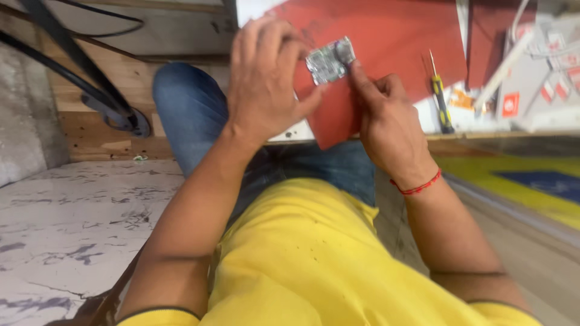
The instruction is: The person scrapes a small circuit board with a tool and then uses a hot air gun to heat the board. The person holds the board steady while applying heat to specific areas.
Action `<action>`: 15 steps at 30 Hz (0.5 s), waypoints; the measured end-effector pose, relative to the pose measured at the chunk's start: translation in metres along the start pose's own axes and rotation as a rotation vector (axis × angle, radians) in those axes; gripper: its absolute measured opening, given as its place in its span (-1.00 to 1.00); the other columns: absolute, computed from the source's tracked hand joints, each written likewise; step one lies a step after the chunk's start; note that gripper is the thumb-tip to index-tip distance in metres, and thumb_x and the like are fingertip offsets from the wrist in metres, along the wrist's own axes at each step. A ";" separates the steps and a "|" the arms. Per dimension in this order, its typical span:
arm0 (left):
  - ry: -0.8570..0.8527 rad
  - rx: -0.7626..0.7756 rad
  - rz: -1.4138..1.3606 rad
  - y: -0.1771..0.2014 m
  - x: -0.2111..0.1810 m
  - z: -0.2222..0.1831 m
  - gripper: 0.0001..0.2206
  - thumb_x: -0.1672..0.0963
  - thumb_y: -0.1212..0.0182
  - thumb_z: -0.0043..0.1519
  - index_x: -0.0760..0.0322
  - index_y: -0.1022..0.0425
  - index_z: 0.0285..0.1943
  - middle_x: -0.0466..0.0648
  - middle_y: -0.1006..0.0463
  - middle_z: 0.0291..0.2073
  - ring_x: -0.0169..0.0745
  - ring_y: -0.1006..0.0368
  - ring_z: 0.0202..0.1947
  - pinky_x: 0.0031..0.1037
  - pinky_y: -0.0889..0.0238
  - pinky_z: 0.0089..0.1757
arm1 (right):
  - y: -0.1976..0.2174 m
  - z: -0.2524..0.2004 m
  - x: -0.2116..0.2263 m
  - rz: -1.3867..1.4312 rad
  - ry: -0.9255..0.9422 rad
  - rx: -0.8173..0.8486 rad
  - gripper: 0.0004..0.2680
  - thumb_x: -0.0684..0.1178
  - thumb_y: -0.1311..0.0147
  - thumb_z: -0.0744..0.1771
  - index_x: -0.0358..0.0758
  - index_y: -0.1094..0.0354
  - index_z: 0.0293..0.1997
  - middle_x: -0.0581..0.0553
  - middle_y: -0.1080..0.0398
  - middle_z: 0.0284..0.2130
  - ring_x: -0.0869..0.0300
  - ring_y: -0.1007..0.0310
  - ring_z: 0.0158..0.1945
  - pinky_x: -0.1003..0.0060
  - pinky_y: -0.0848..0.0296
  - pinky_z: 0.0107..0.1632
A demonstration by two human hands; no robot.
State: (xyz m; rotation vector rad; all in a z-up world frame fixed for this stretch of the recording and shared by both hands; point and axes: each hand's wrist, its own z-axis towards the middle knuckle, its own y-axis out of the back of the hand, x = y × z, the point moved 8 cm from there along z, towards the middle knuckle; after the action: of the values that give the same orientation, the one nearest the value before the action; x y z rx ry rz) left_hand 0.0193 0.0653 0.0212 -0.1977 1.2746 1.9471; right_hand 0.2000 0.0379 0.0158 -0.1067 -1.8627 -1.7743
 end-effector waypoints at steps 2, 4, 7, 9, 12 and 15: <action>0.032 0.026 -0.021 0.004 -0.003 -0.003 -0.56 0.01 -0.58 0.05 0.24 -0.46 -0.05 0.01 -0.33 0.06 0.12 -0.20 0.22 -0.01 -0.06 0.22 | -0.003 -0.006 0.002 0.001 -0.030 -0.017 -0.62 -0.28 0.07 0.40 -0.18 -0.24 0.45 -0.43 -0.36 -0.06 -0.31 -0.44 -0.15 -0.09 -0.44 -0.13; 0.119 0.120 -0.056 -0.006 0.000 -0.007 -0.60 0.02 -0.58 0.11 0.27 -0.47 -0.08 0.00 -0.37 -0.01 0.14 -0.23 0.13 -0.02 -0.10 0.16 | -0.004 -0.022 0.006 0.024 -0.053 0.020 -0.59 -0.30 0.09 0.38 -0.17 -0.23 0.46 -0.43 -0.36 -0.05 -0.33 -0.43 -0.13 -0.09 -0.44 -0.12; -0.004 0.012 0.002 -0.003 -0.002 0.004 -0.55 0.00 -0.60 0.04 0.22 -0.45 -0.06 0.00 -0.34 0.04 0.15 -0.21 0.22 -0.03 -0.06 0.21 | 0.007 -0.002 0.007 -0.019 -0.061 0.015 -0.58 -0.29 0.08 0.37 -0.11 -0.25 0.44 -0.39 -0.35 -0.11 -0.28 -0.46 -0.14 -0.07 -0.47 -0.09; 0.027 0.017 0.042 0.001 0.007 -0.005 -0.55 0.00 -0.58 0.02 0.23 -0.45 -0.05 0.04 -0.34 0.03 0.15 -0.22 0.17 -0.02 -0.06 0.20 | 0.000 0.004 0.015 -0.010 -0.039 0.027 -0.57 -0.30 0.09 0.37 -0.12 -0.25 0.44 -0.39 -0.36 -0.11 -0.27 -0.47 -0.15 -0.07 -0.47 -0.09; 0.053 0.077 -0.013 -0.012 0.001 -0.017 -0.61 0.02 -0.55 0.09 0.22 -0.46 -0.07 0.02 -0.35 0.03 0.10 -0.23 0.16 -0.05 -0.09 0.21 | -0.002 -0.016 0.011 -0.010 -0.082 0.044 -0.55 -0.33 0.12 0.35 -0.19 -0.24 0.46 -0.43 -0.36 -0.05 -0.30 -0.44 -0.15 -0.08 -0.45 -0.11; 0.015 0.018 -0.031 -0.005 0.000 0.000 -0.61 0.04 -0.54 0.06 0.22 -0.46 -0.07 0.00 -0.36 0.05 0.09 -0.23 0.20 -0.07 -0.09 0.21 | 0.004 -0.003 0.004 -0.011 -0.056 0.027 -0.56 -0.33 0.10 0.34 -0.19 -0.27 0.43 -0.43 -0.36 -0.09 -0.29 -0.45 -0.16 -0.07 -0.46 -0.11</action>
State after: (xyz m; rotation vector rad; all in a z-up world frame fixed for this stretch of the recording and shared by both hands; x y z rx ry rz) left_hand 0.0227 0.0657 0.0176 -0.2220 1.2916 1.9108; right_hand 0.1991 0.0345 0.0213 -0.1376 -1.9287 -1.7699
